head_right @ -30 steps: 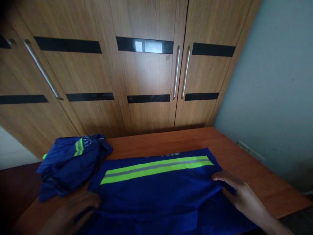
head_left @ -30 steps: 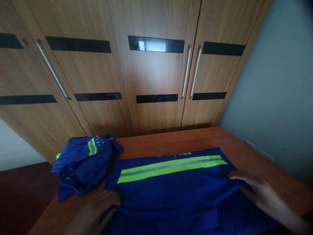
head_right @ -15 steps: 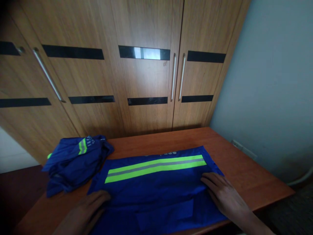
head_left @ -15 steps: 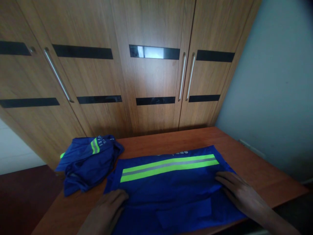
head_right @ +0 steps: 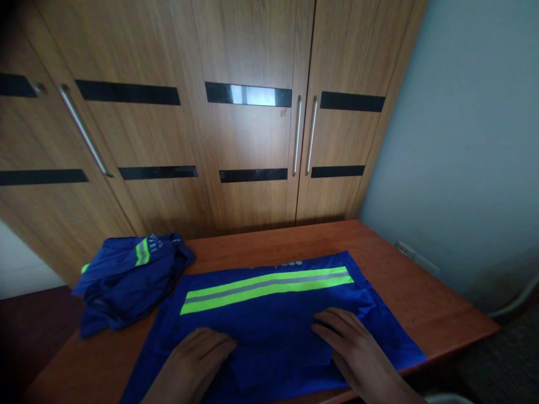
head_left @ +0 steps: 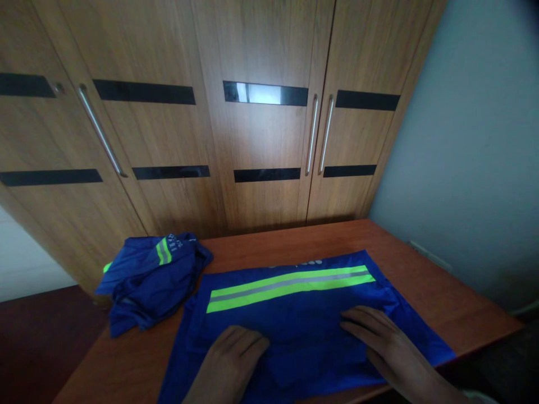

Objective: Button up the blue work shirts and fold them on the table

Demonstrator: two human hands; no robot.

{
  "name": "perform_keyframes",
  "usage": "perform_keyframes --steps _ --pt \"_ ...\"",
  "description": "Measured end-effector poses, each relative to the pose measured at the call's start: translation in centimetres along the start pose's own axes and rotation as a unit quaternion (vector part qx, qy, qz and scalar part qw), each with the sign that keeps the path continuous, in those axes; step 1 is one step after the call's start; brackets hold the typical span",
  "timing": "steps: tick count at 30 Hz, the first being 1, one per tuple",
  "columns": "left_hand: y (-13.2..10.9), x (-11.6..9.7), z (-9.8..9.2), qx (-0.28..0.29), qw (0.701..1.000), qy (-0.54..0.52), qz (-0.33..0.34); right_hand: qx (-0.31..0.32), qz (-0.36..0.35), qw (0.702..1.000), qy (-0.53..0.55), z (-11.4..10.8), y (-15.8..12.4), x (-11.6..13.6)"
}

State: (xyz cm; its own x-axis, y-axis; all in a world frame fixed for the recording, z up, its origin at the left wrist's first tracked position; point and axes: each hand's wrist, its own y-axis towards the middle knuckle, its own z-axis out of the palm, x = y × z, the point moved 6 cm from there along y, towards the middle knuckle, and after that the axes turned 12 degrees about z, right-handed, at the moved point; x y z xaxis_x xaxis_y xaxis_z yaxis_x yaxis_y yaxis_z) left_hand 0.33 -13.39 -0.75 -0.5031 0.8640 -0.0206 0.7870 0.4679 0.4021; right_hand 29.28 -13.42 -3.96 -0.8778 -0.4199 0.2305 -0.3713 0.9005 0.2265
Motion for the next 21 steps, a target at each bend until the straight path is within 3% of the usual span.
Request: perform_keyframes --steps 7,13,16,21 --pt "-0.8 -0.1 0.0 0.077 0.995 -0.057 -0.02 0.06 -0.01 0.997 0.053 0.9 -1.9 0.6" --pt "1.1 -1.0 -0.1 0.035 0.994 -0.079 -0.072 0.028 0.068 0.99 0.118 -0.2 0.3 1.7" --pt "3.6 -1.7 1.3 0.035 0.994 -0.065 -0.084 0.004 0.067 0.992 0.107 0.1 3.0 4.4" --pt "6.0 -1.9 5.2 0.11 0.988 -0.055 -0.09 0.007 0.038 0.998 0.043 3.4 5.8 7.0"
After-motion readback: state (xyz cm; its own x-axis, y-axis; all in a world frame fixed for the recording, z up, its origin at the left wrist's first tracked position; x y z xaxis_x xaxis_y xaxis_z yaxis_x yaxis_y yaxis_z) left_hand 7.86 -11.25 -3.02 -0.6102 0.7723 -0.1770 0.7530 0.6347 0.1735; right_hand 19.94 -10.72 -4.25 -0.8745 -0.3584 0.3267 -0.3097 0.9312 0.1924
